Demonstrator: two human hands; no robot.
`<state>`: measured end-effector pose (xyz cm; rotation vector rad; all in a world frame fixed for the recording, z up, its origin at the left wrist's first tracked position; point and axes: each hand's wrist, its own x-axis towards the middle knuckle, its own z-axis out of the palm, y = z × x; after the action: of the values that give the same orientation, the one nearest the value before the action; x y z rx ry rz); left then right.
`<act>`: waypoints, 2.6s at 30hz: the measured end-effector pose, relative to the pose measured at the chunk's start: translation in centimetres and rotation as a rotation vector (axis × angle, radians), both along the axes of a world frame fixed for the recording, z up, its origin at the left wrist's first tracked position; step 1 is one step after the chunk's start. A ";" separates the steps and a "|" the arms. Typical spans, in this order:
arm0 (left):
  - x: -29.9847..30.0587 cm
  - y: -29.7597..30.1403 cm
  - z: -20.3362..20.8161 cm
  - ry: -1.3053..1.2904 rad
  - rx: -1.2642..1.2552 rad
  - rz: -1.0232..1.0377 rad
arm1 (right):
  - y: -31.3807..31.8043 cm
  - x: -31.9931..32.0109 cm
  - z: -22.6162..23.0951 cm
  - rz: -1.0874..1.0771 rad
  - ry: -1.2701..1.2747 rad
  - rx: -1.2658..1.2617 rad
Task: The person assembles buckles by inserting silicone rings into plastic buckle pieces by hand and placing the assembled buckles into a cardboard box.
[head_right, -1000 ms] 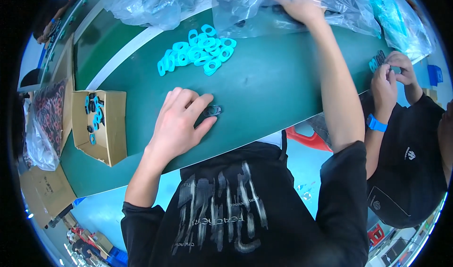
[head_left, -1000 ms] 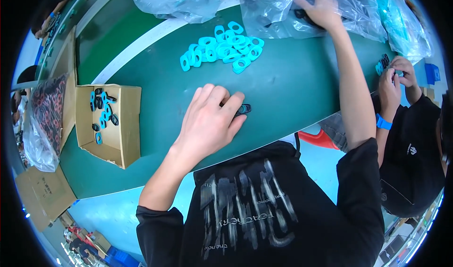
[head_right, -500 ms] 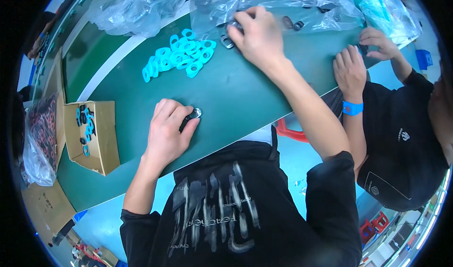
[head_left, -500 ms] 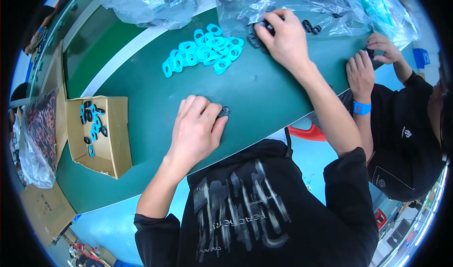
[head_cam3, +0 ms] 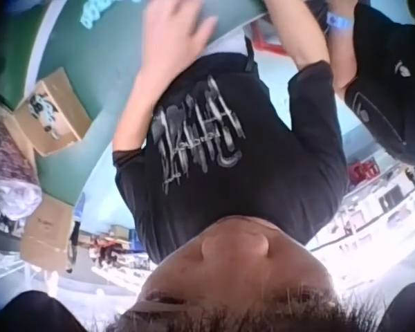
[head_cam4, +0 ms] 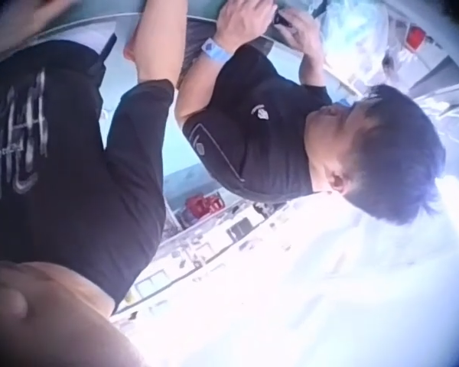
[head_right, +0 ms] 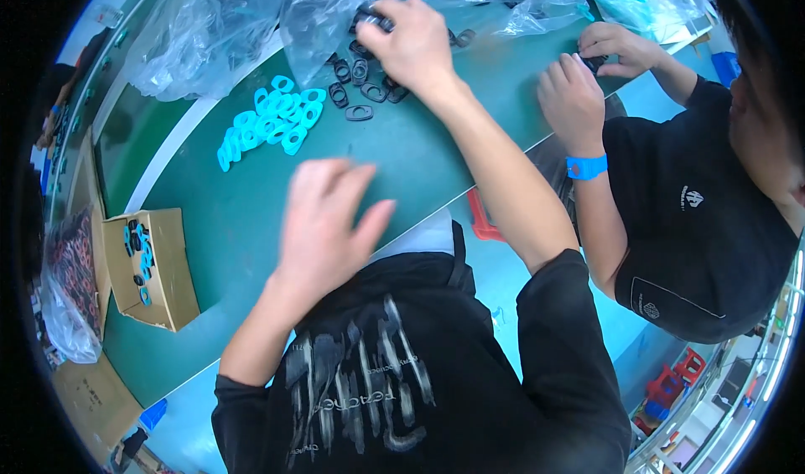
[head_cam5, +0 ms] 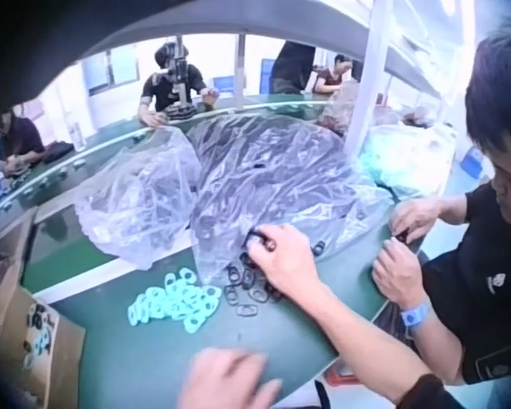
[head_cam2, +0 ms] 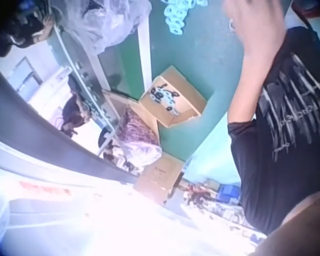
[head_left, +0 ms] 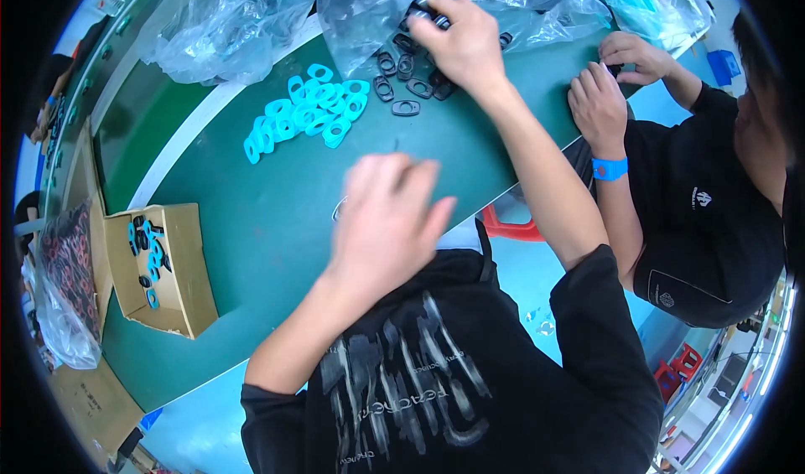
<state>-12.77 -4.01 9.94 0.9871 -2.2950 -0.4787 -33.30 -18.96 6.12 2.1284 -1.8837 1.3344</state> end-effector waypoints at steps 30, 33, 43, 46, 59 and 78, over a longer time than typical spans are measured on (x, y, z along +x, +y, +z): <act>-8.2 -9.3 -6.2 -0.122 -0.341 0.210 | 7.5 -0.2 1.7 0.035 -1.047 0.286; -8.1 -8.9 -5.7 -0.053 -0.344 0.179 | 8.5 -0.7 0.2 0.034 -1.060 0.257; -1.8 -9.6 -1.9 0.281 -0.466 0.268 | 8.7 2.1 2.4 -0.026 -1.123 0.230; 5.7 -7.4 0.8 0.281 -0.366 0.399 | 9.6 5.4 2.8 0.082 -0.770 0.325; 18.3 -0.3 -3.3 0.118 -0.181 0.487 | 5.8 24.4 0.1 0.536 0.070 0.193; 16.5 -2.6 -3.7 -0.051 -0.064 0.453 | 8.1 10.8 2.6 0.558 -0.498 0.467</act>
<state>3.73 -6.60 6.26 1.4469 -2.0257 -0.1902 -22.52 -10.87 8.71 2.9465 -1.9960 1.8052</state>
